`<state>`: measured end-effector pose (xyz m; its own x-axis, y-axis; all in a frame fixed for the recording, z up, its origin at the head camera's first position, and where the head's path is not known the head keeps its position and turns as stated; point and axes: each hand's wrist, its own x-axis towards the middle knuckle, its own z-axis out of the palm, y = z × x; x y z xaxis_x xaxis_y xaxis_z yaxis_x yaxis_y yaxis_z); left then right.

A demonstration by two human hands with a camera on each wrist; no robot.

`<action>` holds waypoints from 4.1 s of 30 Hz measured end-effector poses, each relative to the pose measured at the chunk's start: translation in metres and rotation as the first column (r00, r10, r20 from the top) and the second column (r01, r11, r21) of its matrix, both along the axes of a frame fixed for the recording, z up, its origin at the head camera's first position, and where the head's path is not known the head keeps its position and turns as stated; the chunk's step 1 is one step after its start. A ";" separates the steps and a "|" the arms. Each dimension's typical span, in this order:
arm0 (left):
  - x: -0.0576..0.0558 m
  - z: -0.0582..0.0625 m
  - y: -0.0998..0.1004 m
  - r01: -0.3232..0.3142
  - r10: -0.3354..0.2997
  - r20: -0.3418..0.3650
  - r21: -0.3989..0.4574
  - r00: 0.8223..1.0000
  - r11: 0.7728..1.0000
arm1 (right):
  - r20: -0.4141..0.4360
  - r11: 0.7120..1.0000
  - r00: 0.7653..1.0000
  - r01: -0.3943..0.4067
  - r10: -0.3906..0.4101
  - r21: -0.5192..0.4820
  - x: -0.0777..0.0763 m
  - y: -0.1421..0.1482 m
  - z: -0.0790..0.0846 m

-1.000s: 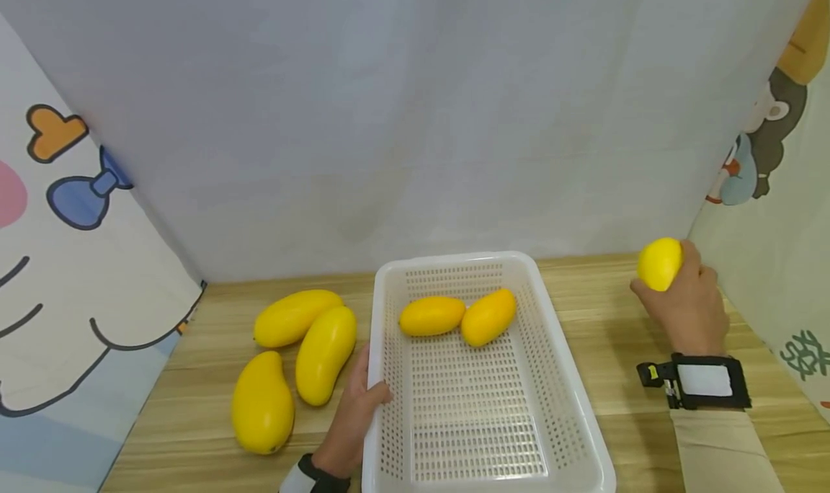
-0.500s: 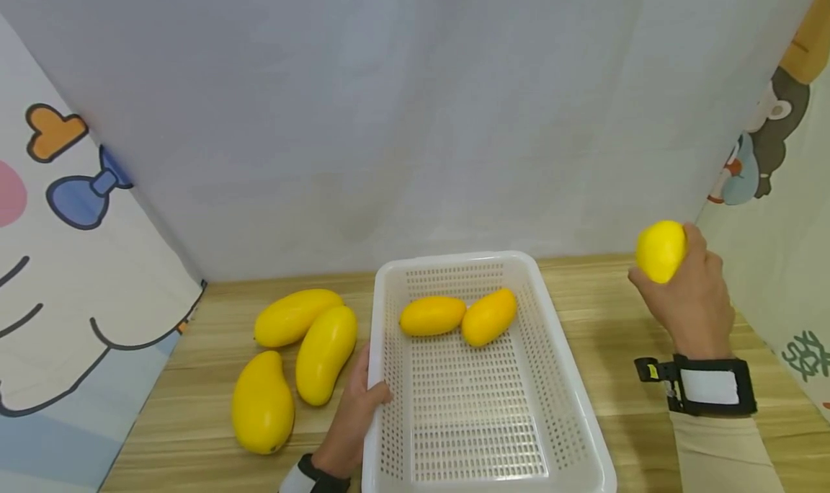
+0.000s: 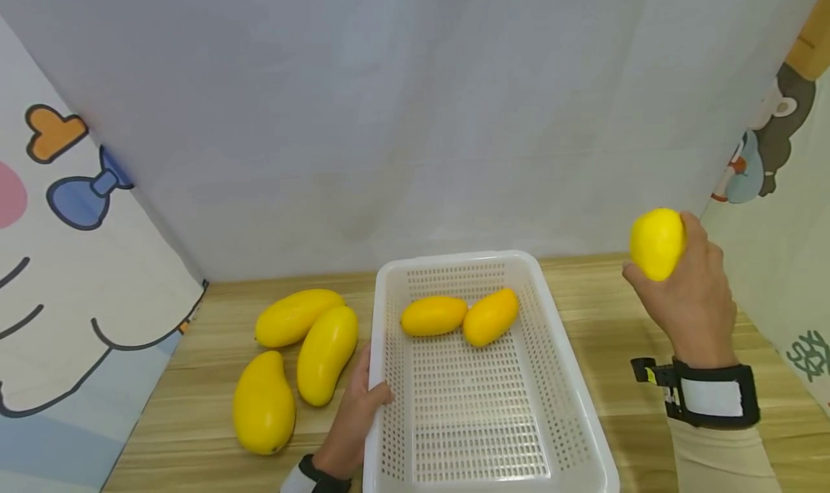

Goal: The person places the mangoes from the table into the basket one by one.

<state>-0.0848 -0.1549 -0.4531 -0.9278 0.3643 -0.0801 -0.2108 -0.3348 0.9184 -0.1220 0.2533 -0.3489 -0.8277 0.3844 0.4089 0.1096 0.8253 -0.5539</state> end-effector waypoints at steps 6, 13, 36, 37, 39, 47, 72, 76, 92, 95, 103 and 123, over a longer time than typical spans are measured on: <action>0.001 0.001 0.000 -0.004 0.004 0.016 -0.009 1.000 1.000 | -0.027 1.000 0.999 -0.019 0.019 0.015 0.005 -0.007 0.007; 0.002 0.001 0.000 -0.008 0.008 0.020 -0.010 1.000 1.000 | -0.070 0.998 0.996 -0.062 0.063 0.020 0.012 -0.020 0.015; 0.003 0.002 0.000 0.003 -0.003 -0.035 0.006 0.999 1.000 | -0.113 0.975 0.969 -0.213 0.219 0.061 0.027 -0.062 0.025; 0.003 0.002 0.000 0.003 -0.003 -0.035 0.004 0.999 1.000 | -0.113 0.973 0.967 -0.224 0.230 0.064 0.026 -0.063 0.025; 0.003 0.003 0.001 0.005 -0.005 -0.036 0.000 0.999 1.000 | -0.109 0.969 0.963 -0.238 0.244 0.072 0.027 -0.066 0.024; 0.002 0.004 0.001 0.019 -0.019 -0.027 0.016 0.999 1.000 | -0.127 0.954 0.946 -0.288 0.297 0.083 0.031 -0.078 0.031; 0.002 0.003 0.001 0.033 -0.031 -0.019 0.059 0.999 0.998 | -0.210 0.854 0.831 -0.474 0.515 0.217 0.022 -0.125 0.028; 0.002 0.003 0.001 0.034 -0.032 -0.020 0.058 0.999 0.998 | -0.193 0.836 0.818 -0.500 0.541 0.227 0.018 -0.132 0.023; 0.001 0.003 0.000 0.039 -0.036 -0.041 0.068 0.999 0.997 | -0.138 0.766 0.772 -0.561 0.621 0.314 0.011 -0.152 0.011; 0.001 0.003 0.000 0.040 -0.038 -0.039 0.069 0.999 0.997 | -0.128 0.754 0.764 -0.570 0.633 0.325 0.009 -0.155 0.008; 0.000 0.001 0.001 0.035 -0.032 -0.045 0.069 0.998 0.997 | -0.097 0.722 0.742 -0.601 0.663 0.341 0.007 -0.160 0.004; 0.001 0.001 0.001 0.032 -0.028 -0.048 0.068 0.998 0.997 | 0.052 0.623 0.702 -0.661 0.710 0.418 -0.004 -0.180 -0.009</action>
